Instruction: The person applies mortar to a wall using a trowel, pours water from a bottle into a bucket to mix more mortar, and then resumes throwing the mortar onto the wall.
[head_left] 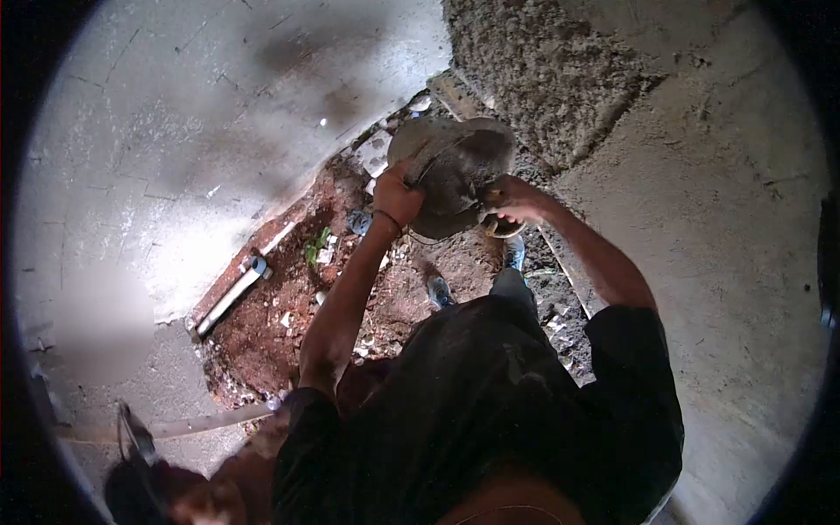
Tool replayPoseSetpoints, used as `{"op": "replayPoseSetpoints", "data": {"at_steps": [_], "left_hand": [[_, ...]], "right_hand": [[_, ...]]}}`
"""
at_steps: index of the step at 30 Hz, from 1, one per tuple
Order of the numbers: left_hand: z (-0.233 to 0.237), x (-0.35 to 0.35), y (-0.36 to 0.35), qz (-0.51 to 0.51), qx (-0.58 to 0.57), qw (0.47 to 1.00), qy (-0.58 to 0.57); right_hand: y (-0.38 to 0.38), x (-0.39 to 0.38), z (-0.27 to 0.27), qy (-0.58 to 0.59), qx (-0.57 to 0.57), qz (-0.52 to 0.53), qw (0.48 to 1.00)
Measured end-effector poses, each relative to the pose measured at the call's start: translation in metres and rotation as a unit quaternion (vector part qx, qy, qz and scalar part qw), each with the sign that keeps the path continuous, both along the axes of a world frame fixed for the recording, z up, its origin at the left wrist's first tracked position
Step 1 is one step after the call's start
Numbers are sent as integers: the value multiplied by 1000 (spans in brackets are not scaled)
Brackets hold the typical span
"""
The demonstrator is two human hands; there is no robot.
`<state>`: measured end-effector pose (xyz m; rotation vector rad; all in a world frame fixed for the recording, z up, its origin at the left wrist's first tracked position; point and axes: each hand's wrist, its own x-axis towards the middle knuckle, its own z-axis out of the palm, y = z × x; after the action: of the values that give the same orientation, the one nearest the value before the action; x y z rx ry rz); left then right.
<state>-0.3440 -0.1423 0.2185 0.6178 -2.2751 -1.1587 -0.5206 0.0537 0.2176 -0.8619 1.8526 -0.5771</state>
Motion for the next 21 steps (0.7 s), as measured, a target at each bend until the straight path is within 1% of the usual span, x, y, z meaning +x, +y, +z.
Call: {"op": "replayPoseSetpoints", "data": {"at_steps": [1, 2, 4, 5, 6, 7, 8, 9, 10, 11, 12, 13, 14, 15, 16, 18, 19, 20, 21], "left_hand": [[6, 5, 0, 7, 1, 1000, -4], [13, 9, -1, 3, 53, 998, 17], [29, 20, 0, -9, 152, 987, 57], [31, 24, 2, 4, 238, 969, 71], [31, 31, 3, 7, 236, 969, 70], [30, 39, 3, 65, 246, 966, 44], [27, 46, 4, 122, 256, 959, 19], [14, 57, 0, 130, 347, 927, 64], [5, 64, 0, 179, 367, 911, 58], [-6, 72, 4, 215, 385, 895, 69], [-15, 80, 7, 250, 401, 878, 81], [-28, 90, 12, 268, 416, 862, 111], [-58, 108, 10, 271, 393, 875, 83], [-51, 110, 20, 261, 367, 885, 117], [-57, 119, 32, 287, 424, 847, 143], [-70, 133, 52, 342, 457, 809, 138], [-116, 164, 57, 389, 436, 802, 122], [-129, 178, 66, 410, 442, 791, 105], [-122, 184, 81, 413, 447, 790, 80]], "right_hand": [[4, 8, -7, -84, -31, -17, 996], [0, 16, -12, -95, -1, -11, 995], [-4, 39, 16, -52, -48, -19, 997], [-4, 43, 14, -55, -50, -15, 997], [-6, 44, 12, -72, -76, -27, 994], [-7, 45, 11, -88, -102, -40, 990], [-8, 44, 15, -89, -104, -38, 990], [-10, 45, 25, -48, -119, -25, 991], [-11, 45, 38, -7, -133, -13, 991], [-10, 45, 56, -37, -130, -26, 991], [-12, 43, 51, -35, -129, -28, 991], [-13, 38, 41, -12, -171, 19, 985], [-13, 32, 35, 12, -212, 65, 975], [-11, 33, 34, 54, -243, 77, 965], [-14, 24, 40, -5, -171, 138, 976], [-13, 20, 18, 3, -257, 145, 956], [-13, 16, 16, 2, -252, 144, 957], [-13, 12, 15, -60, -222, 140, 963], [-14, 6, 11, -124, -190, 135, 964]]}}
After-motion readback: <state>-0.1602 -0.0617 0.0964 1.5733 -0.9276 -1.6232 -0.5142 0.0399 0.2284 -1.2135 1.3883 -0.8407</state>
